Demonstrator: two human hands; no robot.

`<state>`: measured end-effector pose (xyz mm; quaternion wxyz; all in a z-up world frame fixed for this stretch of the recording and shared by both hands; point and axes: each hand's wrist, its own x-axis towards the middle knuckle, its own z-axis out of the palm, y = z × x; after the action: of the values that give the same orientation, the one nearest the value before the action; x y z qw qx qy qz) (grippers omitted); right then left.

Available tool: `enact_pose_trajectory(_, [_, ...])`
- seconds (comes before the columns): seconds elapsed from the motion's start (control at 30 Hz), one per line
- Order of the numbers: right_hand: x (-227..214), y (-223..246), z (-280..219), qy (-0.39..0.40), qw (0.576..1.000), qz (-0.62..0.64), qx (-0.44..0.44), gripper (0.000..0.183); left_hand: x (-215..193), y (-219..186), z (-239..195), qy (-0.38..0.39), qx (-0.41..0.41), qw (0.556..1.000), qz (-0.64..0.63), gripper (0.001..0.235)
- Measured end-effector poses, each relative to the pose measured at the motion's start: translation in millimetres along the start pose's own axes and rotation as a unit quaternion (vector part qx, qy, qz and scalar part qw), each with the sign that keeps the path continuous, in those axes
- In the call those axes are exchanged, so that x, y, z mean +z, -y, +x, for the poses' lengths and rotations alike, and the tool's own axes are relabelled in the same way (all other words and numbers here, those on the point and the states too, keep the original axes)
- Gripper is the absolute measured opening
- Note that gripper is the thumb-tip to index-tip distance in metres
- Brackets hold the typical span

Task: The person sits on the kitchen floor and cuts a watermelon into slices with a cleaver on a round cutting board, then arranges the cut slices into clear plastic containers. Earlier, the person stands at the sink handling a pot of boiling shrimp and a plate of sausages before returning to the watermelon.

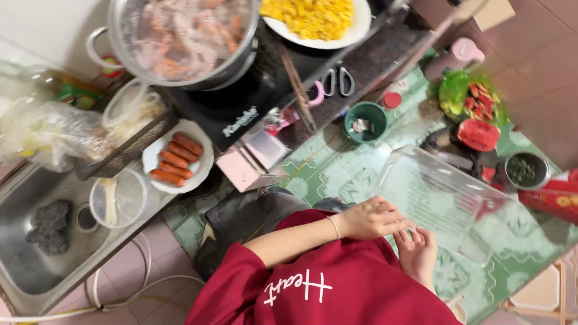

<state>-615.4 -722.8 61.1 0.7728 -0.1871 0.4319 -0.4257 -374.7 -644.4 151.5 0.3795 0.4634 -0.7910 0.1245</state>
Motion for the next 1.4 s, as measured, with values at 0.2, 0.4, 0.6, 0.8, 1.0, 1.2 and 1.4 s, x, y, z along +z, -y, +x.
enact_pose_trajectory(0.2, [-63, 37, -1, -0.151, 0.986, 0.007, 0.062, 0.039, -50, 36, -12, -0.074, -0.216, 0.973, 0.047, 0.023])
enact_pose_trajectory(0.4, [-108, 63, 2, -0.174, 0.982, -0.070, 0.031, 0.038, -54, 133, -167, 0.058, -0.538, 0.794, 0.277, 0.070])
enact_pose_trajectory(0.6, [-43, 85, 3, -0.065, 0.990, -0.120, 0.041, 0.031, -4, 184, -258, 0.208, -0.497, 0.739, 0.405, 0.039])
enact_pose_trajectory(0.8, [5, 68, 39, 0.047, 0.973, -0.214, 0.074, 0.034, -63, 162, -194, 0.168, -0.560, 0.758, 0.289, 0.014])
enact_pose_trajectory(1.0, [78, 63, 40, 0.068, 0.935, -0.328, 0.114, 0.062, -59, 174, -226, 0.167, -0.527, 0.790, 0.266, 0.013])
enact_pose_trajectory(1.2, [85, 55, 50, 0.090, 0.925, -0.347, 0.127, 0.066, -73, 155, -206, 0.100, -0.495, 0.782, 0.366, 0.010])
enact_pose_trajectory(1.4, [80, 40, 55, 0.071, 0.930, -0.328, 0.148, 0.064, -72, 161, -216, 0.086, -0.501, 0.784, 0.356, 0.005])
